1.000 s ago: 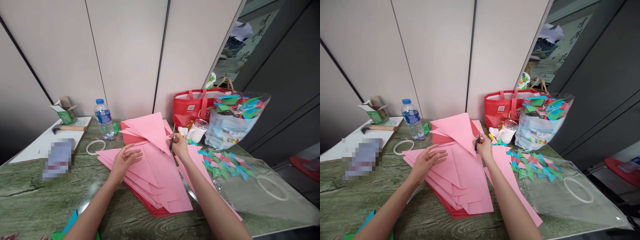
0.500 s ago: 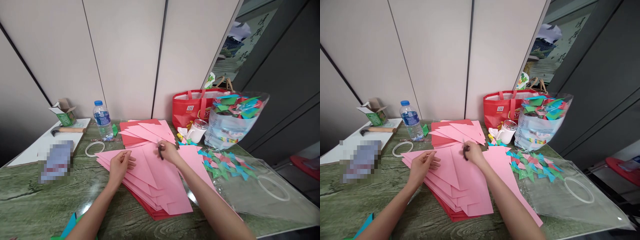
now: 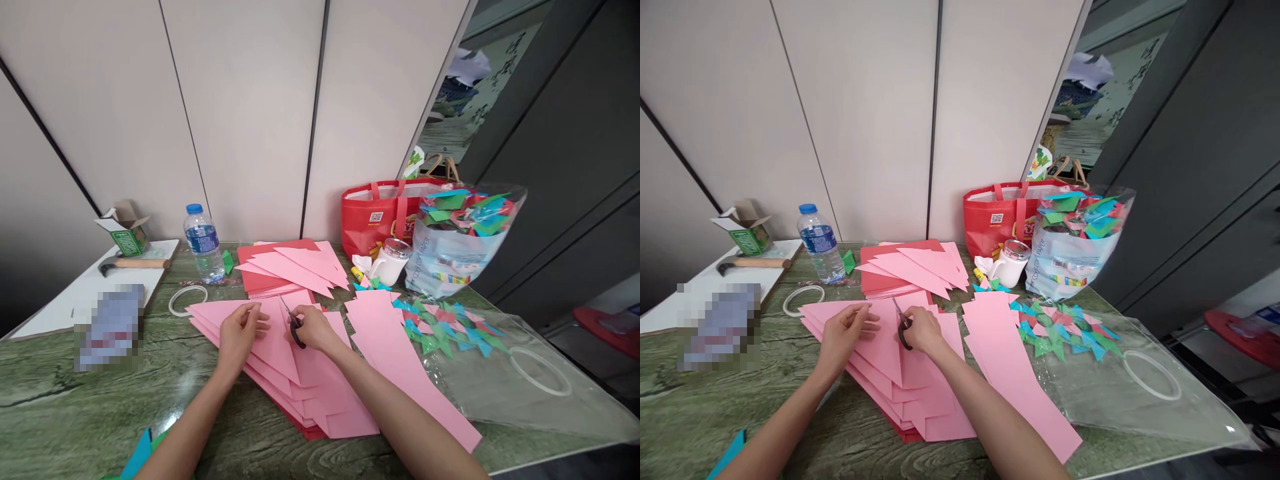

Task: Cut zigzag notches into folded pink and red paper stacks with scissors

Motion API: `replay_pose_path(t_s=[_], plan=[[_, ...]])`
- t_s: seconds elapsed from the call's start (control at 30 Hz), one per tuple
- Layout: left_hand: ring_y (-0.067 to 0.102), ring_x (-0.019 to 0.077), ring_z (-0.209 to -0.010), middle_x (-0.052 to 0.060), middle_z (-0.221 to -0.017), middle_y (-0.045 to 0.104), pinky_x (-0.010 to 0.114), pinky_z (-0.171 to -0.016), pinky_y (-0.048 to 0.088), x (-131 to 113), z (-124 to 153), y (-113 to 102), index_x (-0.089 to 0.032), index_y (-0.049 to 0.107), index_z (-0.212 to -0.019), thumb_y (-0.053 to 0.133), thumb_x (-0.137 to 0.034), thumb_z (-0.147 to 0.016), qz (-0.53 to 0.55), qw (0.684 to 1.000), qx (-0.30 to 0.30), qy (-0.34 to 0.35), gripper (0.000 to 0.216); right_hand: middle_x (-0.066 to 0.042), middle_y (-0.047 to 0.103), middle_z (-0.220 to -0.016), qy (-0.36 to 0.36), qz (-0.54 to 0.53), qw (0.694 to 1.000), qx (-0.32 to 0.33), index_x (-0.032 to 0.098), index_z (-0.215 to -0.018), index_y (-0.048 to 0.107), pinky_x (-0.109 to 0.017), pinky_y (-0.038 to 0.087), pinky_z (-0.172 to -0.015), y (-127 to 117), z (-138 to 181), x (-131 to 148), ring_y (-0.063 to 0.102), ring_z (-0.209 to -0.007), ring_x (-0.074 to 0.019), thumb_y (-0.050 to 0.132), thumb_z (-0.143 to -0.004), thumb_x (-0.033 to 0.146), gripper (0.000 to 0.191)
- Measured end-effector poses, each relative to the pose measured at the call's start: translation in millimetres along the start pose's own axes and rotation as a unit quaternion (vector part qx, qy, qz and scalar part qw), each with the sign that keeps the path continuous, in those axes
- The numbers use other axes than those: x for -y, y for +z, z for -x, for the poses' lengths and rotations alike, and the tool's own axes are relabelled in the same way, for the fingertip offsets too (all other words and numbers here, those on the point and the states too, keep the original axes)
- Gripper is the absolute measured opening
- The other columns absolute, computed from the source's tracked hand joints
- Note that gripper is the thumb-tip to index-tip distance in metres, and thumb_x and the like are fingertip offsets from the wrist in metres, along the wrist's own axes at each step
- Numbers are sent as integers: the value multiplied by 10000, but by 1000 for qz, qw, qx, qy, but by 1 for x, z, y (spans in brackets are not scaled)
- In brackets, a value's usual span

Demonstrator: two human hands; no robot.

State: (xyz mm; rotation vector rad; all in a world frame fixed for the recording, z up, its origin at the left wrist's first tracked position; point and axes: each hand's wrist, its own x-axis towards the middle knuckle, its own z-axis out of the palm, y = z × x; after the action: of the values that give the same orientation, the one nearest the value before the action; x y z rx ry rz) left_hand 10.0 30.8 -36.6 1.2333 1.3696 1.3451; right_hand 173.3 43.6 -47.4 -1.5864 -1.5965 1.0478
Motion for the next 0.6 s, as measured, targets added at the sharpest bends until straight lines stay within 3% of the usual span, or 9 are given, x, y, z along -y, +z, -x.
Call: replay_pose_path(t_s=[0.07, 0.17, 0.3, 0.37, 0.43, 0.5, 0.6], plan=[[637, 248, -870, 115, -950, 653, 404, -810, 487, 1, -3, -4, -163, 573, -950, 553, -339, -747, -27, 997, -58, 39, 269, 20, 628, -588, 9, -40, 999, 3, 204, -647, 608, -223, 391, -494, 5, 0, 1, 588, -581, -160, 681, -489, 84, 211], [367, 261, -1235, 126, -1264, 472, 424, -1057, 212, -2, -5, -11, -180, 499, -1106, 548, -240, -748, -77, 981, -154, 94, 366, 28, 607, -535, 24, -111, 993, 18, 193, -659, 584, -225, 408, -467, 7, 1, 5, 587, -529, -154, 653, -515, 89, 191], [159, 275, -1328, 193, -1381, 298, 418, -1085, 108, -10, -2, -14, -91, 345, -1270, 556, -221, -742, -182, 941, -237, 158, 583, 56, 561, -467, 44, -210, 976, 38, 182, -711, 539, -231, 438, -448, 0, 5, 16, 576, -455, -136, 656, -536, 136, 216], [117, 286, -1338, 228, -1411, 225, 399, -1090, 94, -10, -3, -14, -50, 270, -1309, 600, -248, -717, -156, 948, -247, 125, 707, 70, 546, -457, 50, -249, 967, 36, 180, -729, 527, -221, 439, -443, -6, 6, 21, 574, -439, -125, 687, -521, 169, 263], [155, 295, -1331, 217, -1407, 241, 399, -1088, 115, -6, -5, -14, -81, 252, -1318, 647, -274, -680, -71, 964, -248, 61, 774, 77, 541, -451, 58, -276, 959, 28, 178, -725, 523, -214, 436, -438, -10, 6, 23, 566, -422, -113, 720, -494, 195, 304], [253, 308, -1298, 208, -1363, 318, 428, -1061, 205, -1, -10, -14, -116, 252, -1313, 648, -308, -681, -23, 970, -242, 25, 770, 76, 542, -442, 71, -297, 952, 23, 175, -701, 517, -221, 441, -438, -11, 6, 22, 555, -402, -107, 739, -474, 211, 320], [309, 307, -1272, 227, -1367, 290, 440, -1010, 303, 6, -15, -16, -134, 172, -1332, 614, -344, -714, 15, 971, -238, -2, 787, 74, 542, -424, 85, -320, 943, 18, 174, -676, 509, -227, 439, -435, -7, 7, 17, 541, -388, -104, 747, -460, 209, 324]])
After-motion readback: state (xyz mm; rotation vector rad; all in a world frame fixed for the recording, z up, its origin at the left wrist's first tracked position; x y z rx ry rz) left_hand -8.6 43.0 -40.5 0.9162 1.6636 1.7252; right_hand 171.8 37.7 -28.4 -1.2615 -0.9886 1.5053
